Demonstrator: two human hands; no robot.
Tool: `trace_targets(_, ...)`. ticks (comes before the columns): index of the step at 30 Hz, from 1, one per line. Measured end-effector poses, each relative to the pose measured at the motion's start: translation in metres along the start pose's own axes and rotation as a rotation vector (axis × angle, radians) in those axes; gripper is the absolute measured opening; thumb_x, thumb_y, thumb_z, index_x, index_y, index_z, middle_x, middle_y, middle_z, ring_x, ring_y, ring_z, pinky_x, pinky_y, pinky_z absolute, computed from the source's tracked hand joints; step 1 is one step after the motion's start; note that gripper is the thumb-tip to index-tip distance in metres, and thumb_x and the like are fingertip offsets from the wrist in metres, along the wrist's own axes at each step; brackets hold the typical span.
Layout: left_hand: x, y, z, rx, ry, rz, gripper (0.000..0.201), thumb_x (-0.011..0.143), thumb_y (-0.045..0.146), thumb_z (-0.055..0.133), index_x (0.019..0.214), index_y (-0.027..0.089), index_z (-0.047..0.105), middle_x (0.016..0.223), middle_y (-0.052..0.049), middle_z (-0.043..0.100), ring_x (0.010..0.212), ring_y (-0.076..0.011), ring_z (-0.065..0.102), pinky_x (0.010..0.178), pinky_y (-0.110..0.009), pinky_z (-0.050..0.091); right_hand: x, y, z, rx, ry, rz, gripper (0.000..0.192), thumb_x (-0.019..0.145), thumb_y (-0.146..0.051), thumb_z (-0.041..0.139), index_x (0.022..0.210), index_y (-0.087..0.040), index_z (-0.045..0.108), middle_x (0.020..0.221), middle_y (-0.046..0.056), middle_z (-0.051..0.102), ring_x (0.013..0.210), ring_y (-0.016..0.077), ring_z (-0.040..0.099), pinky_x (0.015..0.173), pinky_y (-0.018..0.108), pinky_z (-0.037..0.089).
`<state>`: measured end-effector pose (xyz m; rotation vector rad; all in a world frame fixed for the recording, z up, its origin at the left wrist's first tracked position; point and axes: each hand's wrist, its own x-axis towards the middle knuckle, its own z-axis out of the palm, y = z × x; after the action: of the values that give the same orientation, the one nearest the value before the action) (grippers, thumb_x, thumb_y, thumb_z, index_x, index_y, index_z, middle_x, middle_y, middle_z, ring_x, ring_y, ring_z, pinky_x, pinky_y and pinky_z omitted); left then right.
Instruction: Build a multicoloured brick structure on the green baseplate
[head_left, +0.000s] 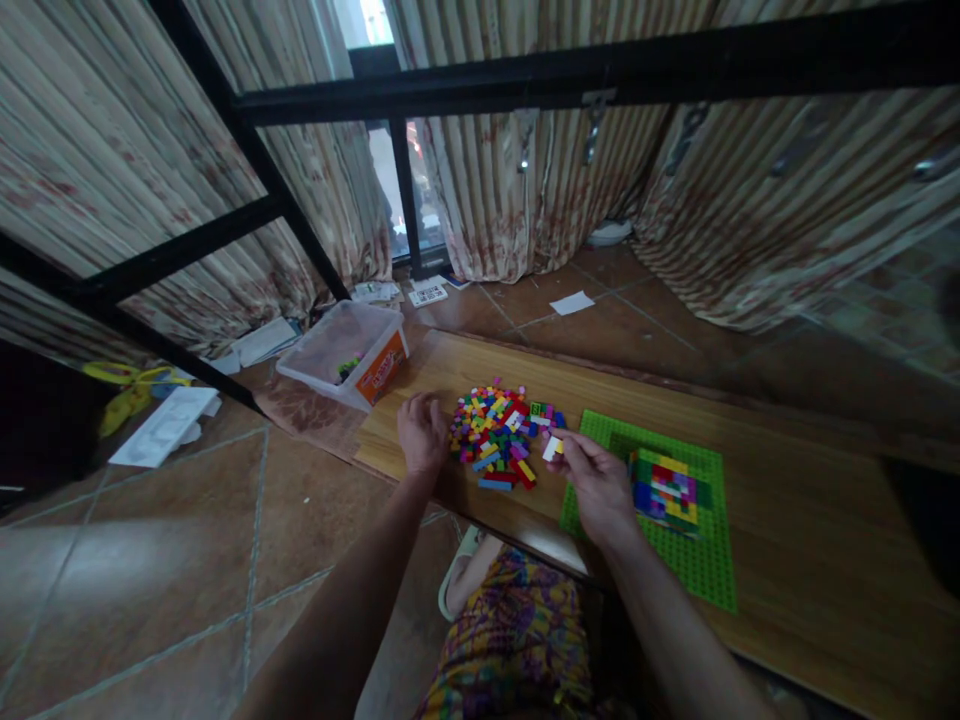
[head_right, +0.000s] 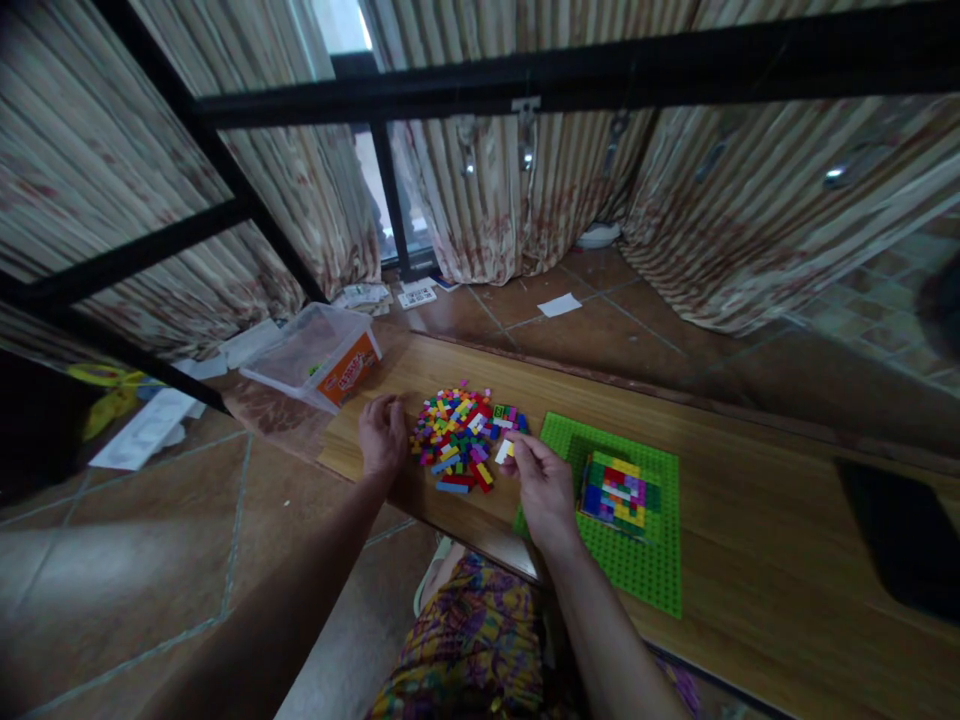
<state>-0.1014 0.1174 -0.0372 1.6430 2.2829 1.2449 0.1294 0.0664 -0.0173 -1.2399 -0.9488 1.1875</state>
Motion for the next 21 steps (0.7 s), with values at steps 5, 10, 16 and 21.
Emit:
trace_targets(5,-0.04,0.039,-0.033,-0.257,-0.052,0.066,0.03,0.092,0.035,0.046,0.111,0.017,0.062,0.109,-0.01,0.064,0.105,-0.0192,0.058,0.096,-0.033,0.045,-0.018,-0.013,-0.002,-0.061,-0.049,-0.031,0.04,0.082,-0.055,0.061,0.099,-0.019,0.07,0.074,0.003,0.068,0.064,0.015,0.058,0.059,0.028,0.049)
trace_targets(10,-0.092,0.09,-0.052,-0.655,-0.493,0.051,0.034,0.086,0.034,0.06,0.117,0.02,0.059,0.093,-0.004,0.068,0.083,-0.0141,0.063,0.079,-0.027,0.05,-0.038,-0.027,0.002,-0.196,-0.091,-0.101,0.037,0.089,-0.051,0.051,0.108,-0.023,0.066,0.093,0.004,0.072,0.074,0.017,0.064,0.066,0.029,0.053)
trace_targets(16,-0.101,0.101,-0.052,-0.904,-0.575,-0.091,0.022,0.086,0.032,0.062,0.104,0.021,0.066,0.097,-0.004,0.069,0.09,-0.0158,0.064,0.084,-0.03,0.05,-0.054,-0.035,0.004,-0.169,-0.178,-0.164,0.039,0.088,-0.042,0.059,0.124,-0.027,0.055,0.113,0.006,0.068,0.102,0.0195,0.064,0.088,0.034,0.052)
trace_targets(21,-0.11,0.105,-0.061,-1.017,-0.58,-0.21,0.018,0.084,0.032,0.064,0.097,0.021,0.067,0.093,-0.004,0.069,0.088,-0.0165,0.063,0.084,-0.03,0.05,-0.061,-0.035,0.002,-0.121,-0.132,-0.14,0.04,0.078,-0.04,0.072,0.114,-0.027,0.061,0.095,0.002,0.068,0.085,0.0176,0.065,0.079,0.032,0.054)
